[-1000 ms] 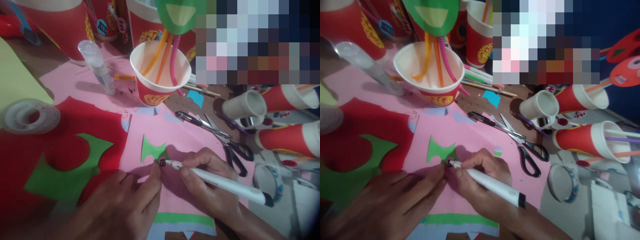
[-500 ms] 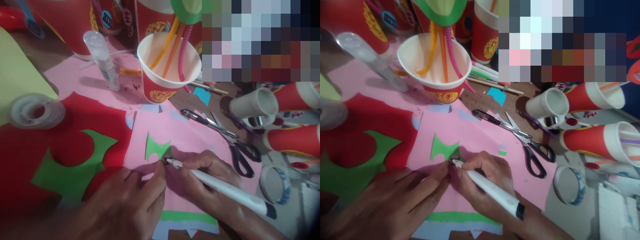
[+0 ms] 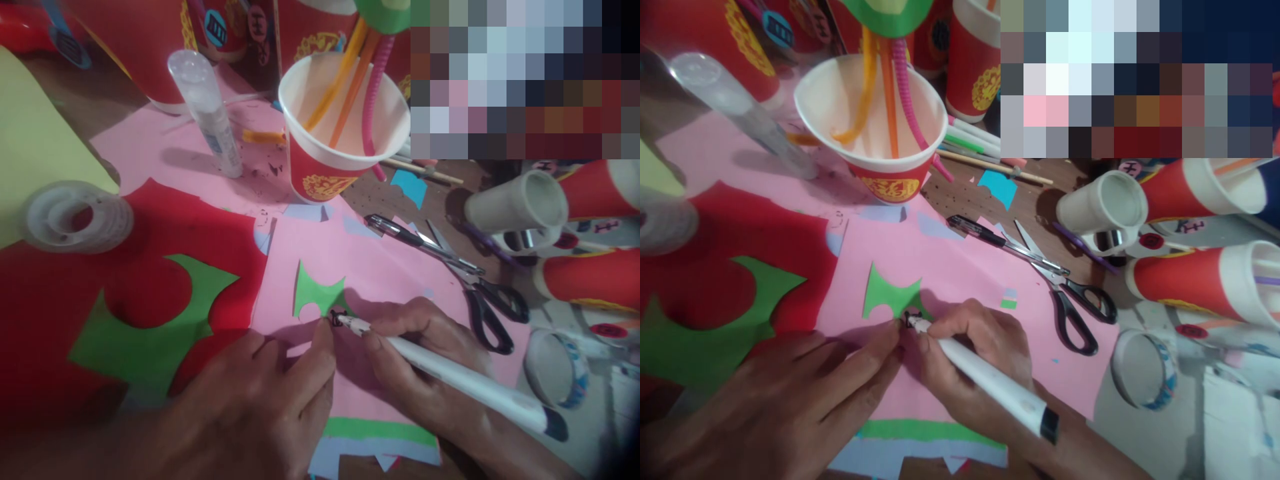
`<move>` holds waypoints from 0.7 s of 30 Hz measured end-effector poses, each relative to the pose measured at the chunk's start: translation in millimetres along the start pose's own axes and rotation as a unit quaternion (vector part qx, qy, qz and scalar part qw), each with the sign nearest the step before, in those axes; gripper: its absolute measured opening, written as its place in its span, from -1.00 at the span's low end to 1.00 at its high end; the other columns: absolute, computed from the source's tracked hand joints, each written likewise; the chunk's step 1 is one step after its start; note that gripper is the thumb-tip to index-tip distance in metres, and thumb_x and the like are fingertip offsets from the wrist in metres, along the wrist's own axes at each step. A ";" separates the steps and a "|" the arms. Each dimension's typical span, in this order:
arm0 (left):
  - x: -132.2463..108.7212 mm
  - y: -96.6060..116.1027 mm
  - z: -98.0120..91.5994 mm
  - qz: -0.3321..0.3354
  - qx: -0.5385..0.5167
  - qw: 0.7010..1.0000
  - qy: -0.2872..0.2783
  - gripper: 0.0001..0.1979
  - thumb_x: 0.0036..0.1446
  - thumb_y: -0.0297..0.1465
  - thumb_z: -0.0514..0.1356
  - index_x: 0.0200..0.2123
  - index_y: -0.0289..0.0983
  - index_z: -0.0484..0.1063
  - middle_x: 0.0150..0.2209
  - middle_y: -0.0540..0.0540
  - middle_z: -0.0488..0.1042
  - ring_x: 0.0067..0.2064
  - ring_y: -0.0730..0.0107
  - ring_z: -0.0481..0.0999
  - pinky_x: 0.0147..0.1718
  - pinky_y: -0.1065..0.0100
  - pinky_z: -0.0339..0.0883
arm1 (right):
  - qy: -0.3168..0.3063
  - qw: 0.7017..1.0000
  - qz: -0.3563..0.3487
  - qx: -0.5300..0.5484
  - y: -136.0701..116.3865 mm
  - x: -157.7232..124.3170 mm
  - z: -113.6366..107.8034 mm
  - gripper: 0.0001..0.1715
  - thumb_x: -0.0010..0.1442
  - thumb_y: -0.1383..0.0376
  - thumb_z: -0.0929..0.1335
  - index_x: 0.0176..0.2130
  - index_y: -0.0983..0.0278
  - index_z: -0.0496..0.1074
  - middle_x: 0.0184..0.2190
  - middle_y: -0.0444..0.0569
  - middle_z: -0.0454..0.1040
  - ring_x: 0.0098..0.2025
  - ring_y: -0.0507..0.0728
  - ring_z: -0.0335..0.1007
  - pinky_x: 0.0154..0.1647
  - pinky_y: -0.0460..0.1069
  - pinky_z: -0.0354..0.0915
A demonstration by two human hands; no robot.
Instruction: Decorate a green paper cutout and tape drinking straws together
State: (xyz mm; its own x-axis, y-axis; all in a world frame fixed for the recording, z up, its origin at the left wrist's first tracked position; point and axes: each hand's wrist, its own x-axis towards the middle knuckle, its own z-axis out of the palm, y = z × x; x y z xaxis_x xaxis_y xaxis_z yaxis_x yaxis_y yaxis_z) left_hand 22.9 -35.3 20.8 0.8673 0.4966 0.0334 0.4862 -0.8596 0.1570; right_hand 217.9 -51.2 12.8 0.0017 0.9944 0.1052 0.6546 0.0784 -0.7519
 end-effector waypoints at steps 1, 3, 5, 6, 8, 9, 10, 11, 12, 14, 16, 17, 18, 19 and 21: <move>-0.4 0.3 0.5 -0.001 -0.001 1.000 0.002 -0.62 0.22 -0.56 -0.07 -0.01 -0.30 0.43 0.03 -0.15 0.45 -0.31 0.28 0.52 -0.52 0.29 0.35 | -0.001 1.000 0.011 0.003 -0.7 -0.7 -0.1 -0.86 0.07 0.36 0.37 -0.46 0.17 0.31 -0.67 -0.26 0.42 -0.71 -0.02 0.33 -0.68 -0.12 0.24; -1.5 1.2 2.5 -0.006 -0.003 1.000 0.010 -0.62 0.21 -0.57 -0.07 -0.02 -0.31 0.44 0.02 -0.16 0.46 -0.31 0.26 0.52 -0.51 0.28 0.36 | 0.000 0.999 0.045 0.012 -2.1 -2.4 -0.6 -0.87 0.08 0.34 0.38 -0.45 0.17 0.32 -0.69 -0.26 0.40 -0.72 -0.02 0.32 -0.68 -0.13 0.24; -2.4 1.7 5.0 -0.009 -0.008 1.000 0.013 -0.62 0.22 -0.56 -0.07 -0.03 -0.31 0.44 0.03 -0.17 0.45 -0.30 0.26 0.52 -0.50 0.27 0.36 | 0.010 0.996 0.082 0.031 -2.6 -4.0 -1.3 -0.89 0.10 0.30 0.38 -0.43 0.18 0.34 -0.70 -0.24 0.39 -0.70 0.00 0.34 -0.69 -0.12 0.24; -2.7 1.7 6.0 -0.011 -0.011 1.000 0.012 -0.62 0.22 -0.56 -0.08 -0.04 -0.31 0.45 0.03 -0.18 0.45 -0.30 0.26 0.52 -0.50 0.27 0.36 | 0.017 0.994 0.097 0.043 -2.6 -4.5 -1.7 -0.89 0.10 0.29 0.39 -0.42 0.18 0.35 -0.69 -0.22 0.40 -0.68 0.02 0.36 -0.69 -0.12 0.24; -2.7 1.3 6.6 -0.010 -0.015 1.000 0.015 -0.62 0.22 -0.56 -0.09 -0.04 -0.30 0.45 0.02 -0.17 0.45 -0.30 0.27 0.51 -0.49 0.28 0.36 | 0.026 0.992 0.107 0.063 -2.0 -5.0 -2.3 -0.88 0.09 0.27 0.40 -0.42 0.19 0.36 -0.65 -0.18 0.42 -0.65 0.03 0.35 -0.69 -0.11 0.24; -2.5 1.0 6.1 -0.006 -0.017 1.000 0.017 -0.62 0.23 -0.56 -0.09 -0.04 -0.30 0.45 0.02 -0.17 0.45 -0.30 0.27 0.52 -0.50 0.28 0.36 | 0.027 0.992 0.104 0.070 -1.7 -5.0 -2.6 -0.88 0.09 0.27 0.40 -0.43 0.20 0.36 -0.66 -0.18 0.42 -0.67 0.02 0.31 -0.71 -0.11 0.22; -2.1 0.6 5.1 -0.004 -0.016 1.000 0.015 -0.62 0.23 -0.55 -0.09 -0.04 -0.30 0.45 0.02 -0.17 0.45 -0.30 0.27 0.52 -0.51 0.29 0.36 | 0.026 0.992 0.096 0.072 -1.5 -4.8 -2.7 -0.88 0.08 0.29 0.40 -0.45 0.19 0.35 -0.67 -0.20 0.40 -0.70 0.00 0.26 -0.72 -0.11 0.19; -1.7 0.3 3.8 -0.001 -0.013 1.000 0.010 -0.62 0.24 -0.55 -0.09 -0.03 -0.30 0.45 0.03 -0.17 0.45 -0.31 0.27 0.52 -0.51 0.29 0.36 | 0.024 0.994 0.085 0.069 -1.3 -4.6 -2.8 -0.87 0.07 0.30 0.39 -0.46 0.19 0.34 -0.69 -0.22 0.38 -0.72 -0.02 0.21 -0.74 -0.12 0.16; -1.2 0.1 2.2 0.001 -0.010 1.000 0.003 -0.62 0.24 -0.55 -0.09 -0.02 -0.29 0.44 0.04 -0.17 0.45 -0.31 0.28 0.52 -0.50 0.28 0.37 | 0.021 0.995 0.070 0.063 -1.2 -4.2 -2.8 -0.87 0.06 0.32 0.38 -0.46 0.19 0.33 -0.70 -0.24 0.37 -0.74 -0.03 0.18 -0.74 -0.13 0.13; -0.5 0.1 -0.7 -0.003 -0.004 1.000 -0.013 -0.62 0.25 -0.54 -0.09 0.00 -0.28 0.43 0.06 -0.16 0.44 -0.30 0.28 0.52 -0.47 0.28 0.39 | 0.017 0.998 0.039 0.043 -1.4 -3.3 -2.7 -0.86 0.04 0.35 0.37 -0.48 0.18 0.31 -0.71 -0.27 0.37 -0.75 -0.05 0.19 -0.73 -0.14 0.13; -0.1 0.5 -2.6 -0.005 -0.002 1.000 -0.024 -0.62 0.24 -0.55 -0.07 0.02 -0.28 0.42 0.07 -0.16 0.43 -0.28 0.29 0.52 -0.45 0.28 0.39 | 0.011 0.999 0.020 0.032 -1.5 -2.2 -2.9 -0.85 0.03 0.36 0.36 -0.49 0.17 0.29 -0.70 -0.28 0.40 -0.74 -0.05 0.24 -0.70 -0.14 0.17; -0.1 0.8 -3.1 -0.007 -0.003 1.000 -0.027 -0.62 0.24 -0.55 -0.06 0.02 -0.28 0.42 0.07 -0.16 0.42 -0.28 0.29 0.52 -0.45 0.29 0.39 | 0.007 0.999 0.015 0.031 -1.6 -1.7 -3.2 -0.84 0.03 0.36 0.36 -0.49 0.16 0.28 -0.70 -0.28 0.40 -0.74 -0.04 0.24 -0.70 -0.14 0.18; -0.1 1.1 -3.3 -0.009 -0.004 1.000 -0.029 -0.63 0.24 -0.55 -0.05 0.02 -0.27 0.42 0.07 -0.16 0.42 -0.28 0.30 0.52 -0.44 0.29 0.39 | 0.002 0.999 0.012 0.031 -1.5 -1.2 -3.4 -0.84 0.03 0.37 0.35 -0.49 0.16 0.27 -0.70 -0.29 0.39 -0.75 -0.04 0.25 -0.70 -0.14 0.19; -0.2 1.3 -3.4 -0.010 -0.005 0.999 -0.030 -0.63 0.23 -0.54 -0.05 0.02 -0.27 0.42 0.08 -0.15 0.42 -0.27 0.30 0.52 -0.44 0.29 0.39 | -0.002 1.000 0.007 0.030 -1.5 -0.8 -3.7 -0.83 0.03 0.38 0.35 -0.49 0.16 0.27 -0.70 -0.29 0.39 -0.74 -0.04 0.25 -0.70 -0.14 0.20; -0.3 1.6 -3.3 -0.013 -0.005 0.999 -0.030 -0.64 0.22 -0.54 -0.03 0.00 -0.27 0.44 0.07 -0.13 0.42 -0.27 0.30 0.51 -0.42 0.28 0.39 | -0.007 1.000 -0.011 0.028 -1.4 -0.2 -4.2 -0.81 0.01 0.41 0.34 -0.48 0.15 0.25 -0.71 -0.30 0.36 -0.75 -0.03 0.24 -0.70 -0.14 0.21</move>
State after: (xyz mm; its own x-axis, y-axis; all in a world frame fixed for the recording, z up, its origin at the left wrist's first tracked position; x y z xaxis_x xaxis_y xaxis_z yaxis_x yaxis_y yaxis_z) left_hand 23.1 -36.4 24.4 0.8590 0.5111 -0.0303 0.5085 -0.8448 0.1668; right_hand 220.1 -51.8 16.6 -0.0229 0.9932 0.1140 0.6106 0.1041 -0.7851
